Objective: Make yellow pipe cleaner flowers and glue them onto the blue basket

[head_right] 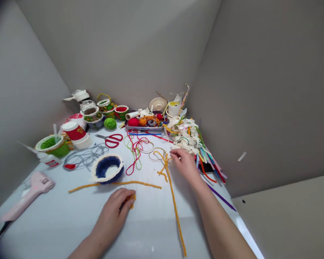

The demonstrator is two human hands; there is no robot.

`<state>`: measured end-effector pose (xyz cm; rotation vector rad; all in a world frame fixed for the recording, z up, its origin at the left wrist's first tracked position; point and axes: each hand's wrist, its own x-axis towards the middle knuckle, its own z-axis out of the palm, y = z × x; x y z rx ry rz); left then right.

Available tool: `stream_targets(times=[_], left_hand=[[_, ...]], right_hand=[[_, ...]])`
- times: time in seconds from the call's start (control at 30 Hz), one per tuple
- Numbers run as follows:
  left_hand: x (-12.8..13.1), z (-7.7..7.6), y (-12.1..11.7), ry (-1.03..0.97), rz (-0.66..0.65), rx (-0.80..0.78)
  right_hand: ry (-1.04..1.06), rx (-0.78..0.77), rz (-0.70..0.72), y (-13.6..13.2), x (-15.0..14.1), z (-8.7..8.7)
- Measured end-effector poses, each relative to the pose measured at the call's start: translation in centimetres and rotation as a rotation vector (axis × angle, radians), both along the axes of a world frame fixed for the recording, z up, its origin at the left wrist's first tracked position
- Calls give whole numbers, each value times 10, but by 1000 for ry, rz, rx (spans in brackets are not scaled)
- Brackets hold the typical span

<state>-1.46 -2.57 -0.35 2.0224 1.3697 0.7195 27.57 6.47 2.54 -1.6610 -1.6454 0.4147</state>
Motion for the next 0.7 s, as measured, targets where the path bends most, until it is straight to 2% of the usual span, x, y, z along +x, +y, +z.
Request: stream_targets(times=[0.2,0.4,0.57,0.7], left_hand=[[-1,-5,1,-17,17,15],[2,-3,0,-17,7,11],[1,-3,0,-25,7,15],[2,-2,-1,-19,17,35]], right_hand=[[5,23,-70,-6,13,7],[0,110,-206,4,36,37],[-18,235,-293,29,49,69],[-92,331,-303,65,60,86]])
